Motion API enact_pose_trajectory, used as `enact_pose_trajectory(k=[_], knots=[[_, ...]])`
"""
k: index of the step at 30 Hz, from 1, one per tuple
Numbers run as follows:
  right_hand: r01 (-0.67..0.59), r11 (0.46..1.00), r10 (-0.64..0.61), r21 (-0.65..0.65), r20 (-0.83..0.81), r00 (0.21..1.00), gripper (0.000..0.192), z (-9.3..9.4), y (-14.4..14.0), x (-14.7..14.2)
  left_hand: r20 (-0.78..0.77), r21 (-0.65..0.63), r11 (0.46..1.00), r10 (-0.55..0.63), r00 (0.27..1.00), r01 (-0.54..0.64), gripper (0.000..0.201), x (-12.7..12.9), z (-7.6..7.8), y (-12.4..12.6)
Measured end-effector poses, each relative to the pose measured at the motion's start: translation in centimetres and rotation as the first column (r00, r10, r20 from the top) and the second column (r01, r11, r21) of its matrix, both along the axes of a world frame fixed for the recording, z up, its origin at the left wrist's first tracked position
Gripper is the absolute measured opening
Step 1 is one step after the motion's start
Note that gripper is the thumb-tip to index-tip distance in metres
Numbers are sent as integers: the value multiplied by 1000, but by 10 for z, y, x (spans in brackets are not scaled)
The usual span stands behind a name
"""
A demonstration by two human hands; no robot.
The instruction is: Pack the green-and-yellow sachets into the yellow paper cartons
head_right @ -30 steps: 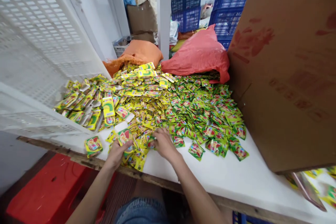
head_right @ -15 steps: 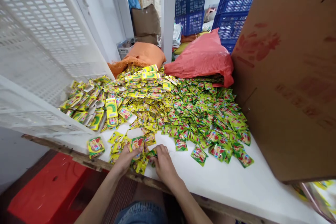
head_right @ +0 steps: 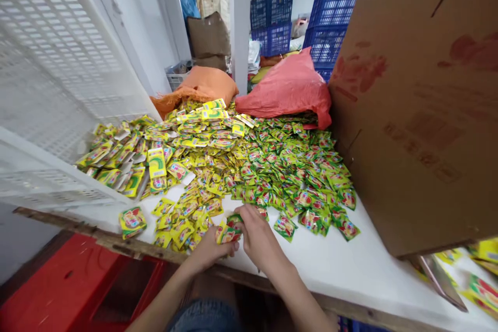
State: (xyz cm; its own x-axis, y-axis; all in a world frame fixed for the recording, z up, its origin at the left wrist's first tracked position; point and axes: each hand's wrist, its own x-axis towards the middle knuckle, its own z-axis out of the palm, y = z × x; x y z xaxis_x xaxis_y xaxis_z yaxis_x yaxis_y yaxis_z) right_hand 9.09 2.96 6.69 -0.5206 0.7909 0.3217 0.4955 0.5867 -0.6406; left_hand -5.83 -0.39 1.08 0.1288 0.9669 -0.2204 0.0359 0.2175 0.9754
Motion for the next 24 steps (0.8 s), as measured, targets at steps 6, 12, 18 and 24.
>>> enact_pose_trajectory(k=[6, 12, 18, 24], knots=[[55, 996, -40, -76, 188, 981, 26, 6, 0, 9, 3, -14, 1000, -22, 1000, 22, 13, 12, -8, -2], [147, 983, -152, -107, -39, 988, 24, -6, -4, 11, 122, 4, 994, -110, 986, 110, 19, 22, -2, 4], [163, 985, -166, 59, 47, 985, 12, -22, -17, 25, 63, 116, 970, -220, 974, 212, 22, 28, -3, 8], [214, 919, -309, -330, -269, 912, 25, -61, -26, 32, 144, 97, 991, -109, 984, 96, 57, 24, -9, 5]])
